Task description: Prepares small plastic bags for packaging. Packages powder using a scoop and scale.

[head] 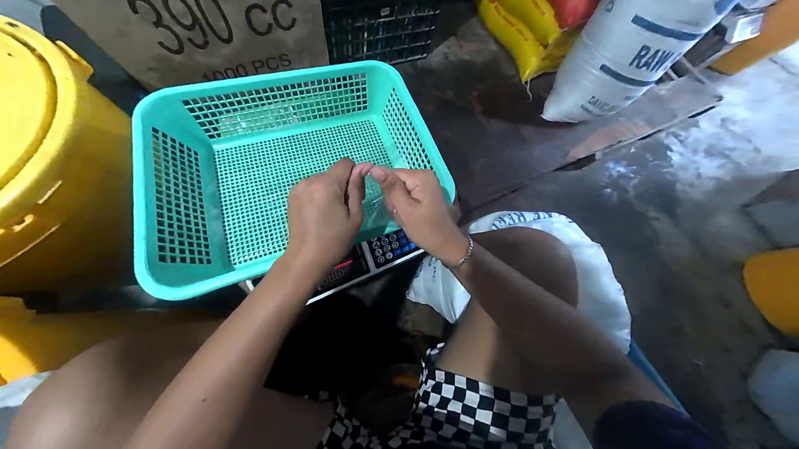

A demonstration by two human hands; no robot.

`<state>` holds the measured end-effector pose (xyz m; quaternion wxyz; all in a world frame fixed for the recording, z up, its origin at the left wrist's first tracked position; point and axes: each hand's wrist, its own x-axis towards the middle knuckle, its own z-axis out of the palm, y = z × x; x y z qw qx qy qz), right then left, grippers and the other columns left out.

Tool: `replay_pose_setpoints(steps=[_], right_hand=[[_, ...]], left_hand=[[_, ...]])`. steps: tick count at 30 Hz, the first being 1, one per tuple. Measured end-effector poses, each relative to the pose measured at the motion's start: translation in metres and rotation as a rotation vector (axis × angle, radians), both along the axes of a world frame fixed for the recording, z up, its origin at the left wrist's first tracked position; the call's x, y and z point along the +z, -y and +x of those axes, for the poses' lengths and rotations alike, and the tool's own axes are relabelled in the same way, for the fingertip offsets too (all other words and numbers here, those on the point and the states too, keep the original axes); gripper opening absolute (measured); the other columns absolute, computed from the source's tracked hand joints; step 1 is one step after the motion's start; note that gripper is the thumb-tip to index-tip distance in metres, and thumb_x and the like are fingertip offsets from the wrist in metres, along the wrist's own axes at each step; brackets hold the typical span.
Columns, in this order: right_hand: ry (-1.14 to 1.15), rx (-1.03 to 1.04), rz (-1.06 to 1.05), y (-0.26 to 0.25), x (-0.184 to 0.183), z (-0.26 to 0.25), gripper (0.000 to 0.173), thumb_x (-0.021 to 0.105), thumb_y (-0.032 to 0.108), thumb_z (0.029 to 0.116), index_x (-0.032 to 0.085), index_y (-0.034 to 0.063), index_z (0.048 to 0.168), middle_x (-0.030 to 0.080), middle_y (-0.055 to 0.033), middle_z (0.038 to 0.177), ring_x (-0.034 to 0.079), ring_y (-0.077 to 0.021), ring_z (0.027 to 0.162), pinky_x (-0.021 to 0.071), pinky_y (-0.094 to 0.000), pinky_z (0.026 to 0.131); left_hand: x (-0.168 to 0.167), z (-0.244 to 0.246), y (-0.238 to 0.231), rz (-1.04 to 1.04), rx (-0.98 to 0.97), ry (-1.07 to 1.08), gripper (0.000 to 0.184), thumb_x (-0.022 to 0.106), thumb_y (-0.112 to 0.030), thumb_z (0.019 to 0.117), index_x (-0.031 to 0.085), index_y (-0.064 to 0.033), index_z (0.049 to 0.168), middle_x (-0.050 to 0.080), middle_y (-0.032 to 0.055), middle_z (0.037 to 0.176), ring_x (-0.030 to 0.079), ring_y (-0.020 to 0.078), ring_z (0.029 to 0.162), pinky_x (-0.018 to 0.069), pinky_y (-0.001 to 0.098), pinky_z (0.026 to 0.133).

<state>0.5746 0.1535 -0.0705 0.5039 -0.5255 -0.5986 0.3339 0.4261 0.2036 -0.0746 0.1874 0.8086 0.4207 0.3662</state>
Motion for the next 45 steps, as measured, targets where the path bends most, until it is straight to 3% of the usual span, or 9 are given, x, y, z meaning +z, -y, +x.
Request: replay_pose_setpoints(steps=[3,7,10,14,19,25,33,38,45], right_hand=[[-0.168,0.065,-0.099,-0.002,0.007,0.004,0.047,0.050,0.023,0.1090,0.054,0.0101,0.064,0.056,0.0048,0.056,0.053,-0.0011,0.049,0.0457,-0.0175,0.049],[-0.202,0.297,-0.303,-0.011,0.017,0.026,0.019,0.051,0.006,0.1051,0.069,0.0018,0.100,0.074,0.0023,0.089,0.069,-0.0032,0.076,0.0590,-0.0216,0.068],[-0.156,0.207,-0.290,-0.012,0.014,0.025,0.006,0.069,0.000,0.0931,0.067,0.0037,0.088,0.071,0.0041,0.075,0.066,-0.0007,0.064,0.0568,-0.0185,0.061],[-0.193,0.054,-0.251,-0.013,0.005,0.021,0.030,0.078,0.003,0.0859,0.053,0.0105,0.071,0.055,0.0063,0.060,0.050,0.0012,0.051,0.0436,-0.0148,0.050],[-0.090,-0.018,-0.131,-0.017,0.004,0.022,0.034,0.058,0.017,0.1054,0.063,0.0052,0.074,0.065,0.0048,0.063,0.059,0.0013,0.054,0.0505,-0.0167,0.053],[-0.190,0.244,-0.221,-0.016,0.010,0.035,0.025,0.047,0.007,0.1071,0.070,-0.0033,0.108,0.073,-0.0030,0.097,0.069,-0.0066,0.083,0.0597,-0.0255,0.081],[-0.071,0.100,-0.096,-0.013,0.010,0.037,0.010,0.076,0.003,0.0883,0.066,0.0046,0.087,0.067,0.0051,0.076,0.063,0.0016,0.066,0.0551,-0.0157,0.063],[-0.081,0.045,-0.122,-0.013,0.007,0.028,0.030,0.065,0.015,0.1009,0.058,0.0096,0.072,0.059,0.0083,0.062,0.058,0.0018,0.056,0.0520,-0.0168,0.057],[-0.184,0.098,-0.143,-0.014,0.015,0.041,0.015,0.054,0.009,0.1037,0.067,0.0025,0.102,0.073,0.0001,0.090,0.070,-0.0057,0.079,0.0596,-0.0235,0.073]], left_hand=[[0.003,0.000,-0.002,-0.022,0.017,-0.007,0.048,0.041,-0.030,0.1109,0.055,-0.0031,0.074,0.043,0.0044,0.055,0.047,0.0178,0.048,0.0359,0.0362,0.048],[0.001,-0.010,-0.015,-0.027,-0.020,-0.007,0.052,0.044,-0.037,0.1102,0.055,-0.0019,0.073,0.046,0.0065,0.055,0.049,0.0200,0.048,0.0384,0.0385,0.048],[-0.001,-0.011,-0.019,-0.006,-0.095,0.027,0.042,0.051,-0.033,0.1075,0.066,-0.0006,0.085,0.059,0.0078,0.065,0.058,0.0191,0.057,0.0466,0.0381,0.056],[-0.002,-0.009,-0.019,0.101,-0.134,0.165,0.027,0.062,-0.023,0.1029,0.067,0.0017,0.114,0.066,0.0191,0.111,0.062,0.0294,0.107,0.0488,0.0425,0.096],[0.000,-0.006,-0.004,-0.159,-0.162,0.373,0.025,0.072,-0.026,0.0950,0.065,-0.0026,0.100,0.063,-0.0020,0.078,0.058,-0.0006,0.066,0.0491,0.0150,0.061],[-0.004,-0.009,-0.008,-0.445,-0.190,0.440,0.013,0.077,-0.006,0.0887,0.072,-0.0037,0.101,0.071,-0.0016,0.083,0.066,0.0021,0.070,0.0569,0.0184,0.067],[-0.003,-0.008,-0.007,-0.473,-0.281,0.423,0.005,0.071,-0.009,0.0943,0.072,-0.0057,0.098,0.071,-0.0042,0.084,0.066,-0.0006,0.073,0.0561,0.0161,0.069],[-0.002,-0.006,-0.005,-0.522,-0.307,0.429,0.003,0.067,-0.007,0.0960,0.070,-0.0061,0.097,0.070,-0.0043,0.083,0.066,0.0002,0.074,0.0562,0.0171,0.069],[-0.002,-0.009,-0.008,-0.411,-0.113,0.456,0.008,0.063,-0.010,0.0997,0.069,-0.0053,0.098,0.069,-0.0040,0.086,0.065,-0.0009,0.076,0.0547,0.0168,0.070]])
